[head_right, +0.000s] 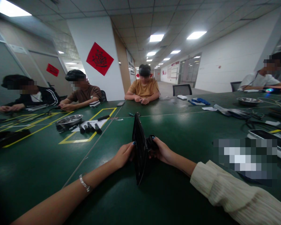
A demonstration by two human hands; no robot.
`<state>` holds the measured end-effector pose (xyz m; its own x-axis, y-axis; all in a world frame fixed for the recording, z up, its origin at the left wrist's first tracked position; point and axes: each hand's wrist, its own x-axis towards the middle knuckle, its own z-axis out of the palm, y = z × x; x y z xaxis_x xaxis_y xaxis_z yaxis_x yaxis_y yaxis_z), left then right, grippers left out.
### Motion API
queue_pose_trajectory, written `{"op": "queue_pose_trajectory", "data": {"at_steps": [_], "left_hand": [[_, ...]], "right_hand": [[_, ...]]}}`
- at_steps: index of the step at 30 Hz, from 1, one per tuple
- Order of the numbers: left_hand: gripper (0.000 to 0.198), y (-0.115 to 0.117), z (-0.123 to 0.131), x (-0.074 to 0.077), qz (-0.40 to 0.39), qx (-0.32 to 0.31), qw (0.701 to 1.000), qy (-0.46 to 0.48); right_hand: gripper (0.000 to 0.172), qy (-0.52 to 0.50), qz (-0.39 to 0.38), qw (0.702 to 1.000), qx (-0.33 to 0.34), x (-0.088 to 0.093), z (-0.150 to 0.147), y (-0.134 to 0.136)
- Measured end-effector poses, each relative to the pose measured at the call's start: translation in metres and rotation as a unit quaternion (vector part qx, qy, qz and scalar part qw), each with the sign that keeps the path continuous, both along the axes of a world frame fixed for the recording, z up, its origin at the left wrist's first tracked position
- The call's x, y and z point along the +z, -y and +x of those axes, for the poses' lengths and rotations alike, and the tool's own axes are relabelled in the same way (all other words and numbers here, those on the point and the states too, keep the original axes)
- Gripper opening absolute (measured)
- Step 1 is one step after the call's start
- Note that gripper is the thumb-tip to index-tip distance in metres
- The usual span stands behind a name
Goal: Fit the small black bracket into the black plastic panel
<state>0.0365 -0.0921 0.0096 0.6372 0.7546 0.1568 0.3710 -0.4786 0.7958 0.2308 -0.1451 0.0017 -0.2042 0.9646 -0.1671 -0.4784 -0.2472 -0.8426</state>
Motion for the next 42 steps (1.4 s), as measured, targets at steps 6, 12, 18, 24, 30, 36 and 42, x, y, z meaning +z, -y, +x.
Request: {"op": "queue_pose_trajectory", "data": {"at_steps": [6,12,18,24,30,36,42], "left_hand": [[0.050,0.0013,0.0008,0.0022,0.007,-0.004,1.000,-0.004],[0.049,0.0005,0.0001,0.0023,0.016,-0.004,1.000,-0.013],[0.048,0.0003,-0.0003,0.0019,0.018,-0.007,1.000,-0.013],[0.052,0.0017,0.0003,0.0018,0.005,0.005,1.000,-0.001],[0.050,0.0016,0.0003,0.0031,0.004,0.000,1.000,-0.008],[0.049,0.0011,-0.0002,0.0022,0.006,-0.007,1.000,-0.003],[0.051,0.0015,0.0007,0.0007,0.001,0.004,1.000,-0.003]], "right_hand": [[0.037,-0.005,-0.012,1.000,-0.003,-0.0003,0.0000,-0.0012],[0.033,0.003,0.007,1.000,-0.009,-0.0063,0.0018,-0.0035],[0.035,-0.002,0.005,1.000,-0.002,-0.0070,0.0024,-0.0029],[0.036,-0.004,0.011,1.000,0.006,-0.0056,0.0021,-0.0028],[0.035,0.005,0.015,1.000,0.006,-0.0048,0.0025,-0.0022],[0.033,0.010,0.023,1.000,0.016,-0.0050,0.0031,-0.0014],[0.031,-0.009,0.009,1.000,-0.003,-0.0023,0.0009,-0.0001]]}}
